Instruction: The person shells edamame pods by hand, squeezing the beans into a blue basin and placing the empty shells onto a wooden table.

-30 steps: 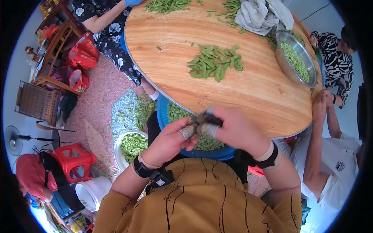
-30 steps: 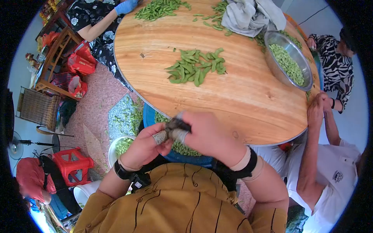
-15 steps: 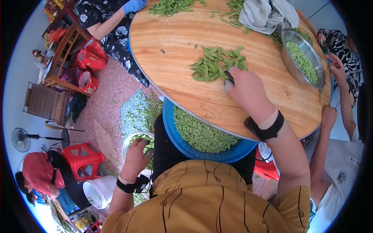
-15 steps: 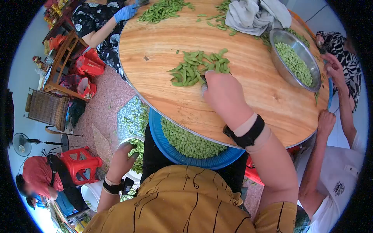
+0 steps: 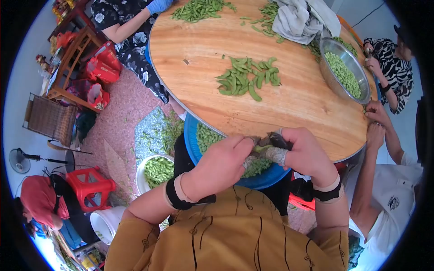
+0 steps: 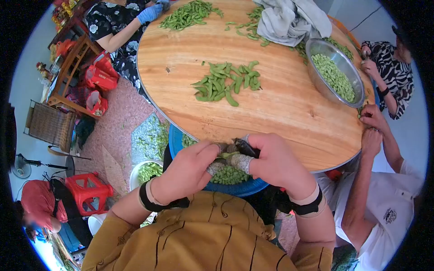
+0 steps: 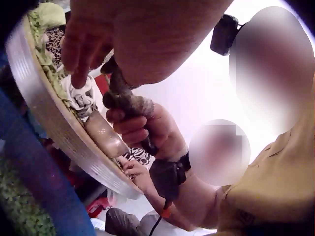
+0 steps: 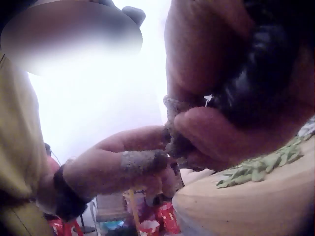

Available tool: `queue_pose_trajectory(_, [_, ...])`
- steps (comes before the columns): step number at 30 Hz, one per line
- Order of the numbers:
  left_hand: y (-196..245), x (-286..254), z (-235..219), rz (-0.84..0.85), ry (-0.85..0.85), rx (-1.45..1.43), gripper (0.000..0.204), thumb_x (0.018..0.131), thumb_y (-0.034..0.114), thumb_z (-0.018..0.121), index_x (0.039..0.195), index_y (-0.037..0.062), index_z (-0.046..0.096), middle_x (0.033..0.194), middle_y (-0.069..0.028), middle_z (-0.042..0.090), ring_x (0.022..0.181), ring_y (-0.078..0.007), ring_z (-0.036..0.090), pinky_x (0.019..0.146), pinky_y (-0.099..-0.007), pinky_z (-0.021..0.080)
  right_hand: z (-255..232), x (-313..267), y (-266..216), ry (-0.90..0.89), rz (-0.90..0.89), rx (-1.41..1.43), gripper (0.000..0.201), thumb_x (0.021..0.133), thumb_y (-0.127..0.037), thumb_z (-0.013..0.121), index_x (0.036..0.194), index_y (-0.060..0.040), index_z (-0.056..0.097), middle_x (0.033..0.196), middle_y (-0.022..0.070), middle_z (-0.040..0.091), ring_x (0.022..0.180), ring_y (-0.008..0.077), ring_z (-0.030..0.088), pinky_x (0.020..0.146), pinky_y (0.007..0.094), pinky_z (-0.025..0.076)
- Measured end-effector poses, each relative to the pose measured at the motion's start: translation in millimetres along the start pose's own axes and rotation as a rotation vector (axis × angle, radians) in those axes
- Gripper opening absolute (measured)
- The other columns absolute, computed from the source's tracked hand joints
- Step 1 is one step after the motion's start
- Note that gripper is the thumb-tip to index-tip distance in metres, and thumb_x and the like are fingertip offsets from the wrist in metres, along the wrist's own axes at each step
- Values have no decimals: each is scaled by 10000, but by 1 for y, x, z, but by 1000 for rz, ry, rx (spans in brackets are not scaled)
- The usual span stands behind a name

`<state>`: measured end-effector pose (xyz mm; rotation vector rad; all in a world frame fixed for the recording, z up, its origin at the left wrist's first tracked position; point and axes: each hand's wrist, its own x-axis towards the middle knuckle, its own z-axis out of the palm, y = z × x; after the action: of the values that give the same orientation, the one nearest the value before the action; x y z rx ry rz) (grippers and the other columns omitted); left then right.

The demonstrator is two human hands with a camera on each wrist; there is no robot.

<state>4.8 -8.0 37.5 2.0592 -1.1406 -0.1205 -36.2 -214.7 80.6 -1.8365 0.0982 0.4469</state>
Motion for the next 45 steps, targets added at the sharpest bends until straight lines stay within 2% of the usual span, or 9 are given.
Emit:
queue_pose_trajectory(8, [0, -6, 3, -540, -17, -792, 170, 903, 36, 496, 1021, -2, 611, 816, -36, 612, 684, -93, 521, 619, -236, 447, 25, -9, 22, 84, -149, 71, 382, 819, -48, 557, 1198, -22, 517, 826, 35, 639, 625, 107, 579, 563, 255, 468])
queue_pose_trajectory(23, [-16, -16, 7, -6, 74, -5, 132, 874, 9, 500, 961, 2, 599, 795, -18, 609, 715, -129, 607, 614, -264, 472, 26, -9, 25, -98, 51, 451, 337, 909, -41, 456, 1241, -55, 509, 764, -4, 563, 507, 49, 443, 444, 190, 391])
queue_pose_trajectory(25, [-13, -18, -3, -559, -268, -1031, 97, 886, 41, 533, 947, 2, 597, 778, -27, 601, 674, -163, 610, 598, -286, 499, 27, -9, 24, -156, 106, 569, 313, 927, -54, 448, 1233, -57, 514, 753, -7, 542, 503, 44, 419, 440, 188, 379])
queue_pose_trajectory(29, [-15, -26, 4, -626, -227, -1587, 89, 897, 77, 559, 941, 5, 587, 752, -21, 595, 661, -172, 612, 581, -302, 517, 32, -10, 20, -217, 163, 772, 277, 923, -66, 460, 1191, -52, 527, 748, -3, 540, 533, 39, 432, 445, 194, 399])
queue_pose_trajectory(34, [-11, -24, 7, -147, 30, -63, 175, 858, 52, 581, 1014, -25, 566, 726, -106, 600, 648, -208, 618, 583, -305, 502, 45, -8, 22, -66, 108, 450, 249, 899, -39, 466, 1137, -44, 540, 757, 4, 554, 555, 50, 477, 446, 210, 445])
queue_pose_trajectory(38, [-14, -27, 17, 2, 160, 154, 142, 840, 34, 575, 969, -26, 578, 733, -156, 589, 641, -235, 613, 580, -310, 493, 50, -2, 34, -20, 104, 393, 300, 854, 14, 424, 1124, -45, 541, 761, 9, 563, 566, 64, 508, 455, 217, 465])
queue_pose_trajectory(41, [-9, -22, 14, -227, 131, -214, 84, 864, 35, 548, 917, -22, 582, 742, -111, 608, 626, -191, 599, 580, -293, 492, 48, -2, 38, -14, 69, 412, 327, 835, 23, 409, 1123, -48, 545, 763, 7, 565, 565, 63, 509, 454, 213, 463])
queue_pose_trajectory(43, [-11, -21, 8, -777, -9, -1191, 89, 891, 40, 521, 908, -16, 588, 746, -55, 609, 619, -139, 577, 587, -271, 490, 48, -4, 36, -25, 51, 442, 334, 827, 23, 409, 1123, -49, 548, 765, 3, 566, 567, 60, 508, 453, 208, 462])
queue_pose_trajectory(45, [-14, -22, 10, -712, -44, -1007, 99, 896, 36, 507, 924, -12, 588, 751, -36, 605, 623, -122, 571, 590, -264, 489, 48, -5, 35, 78, 75, 254, 307, 814, -5, 487, 1108, -36, 567, 752, 40, 584, 535, 116, 531, 477, 258, 472])
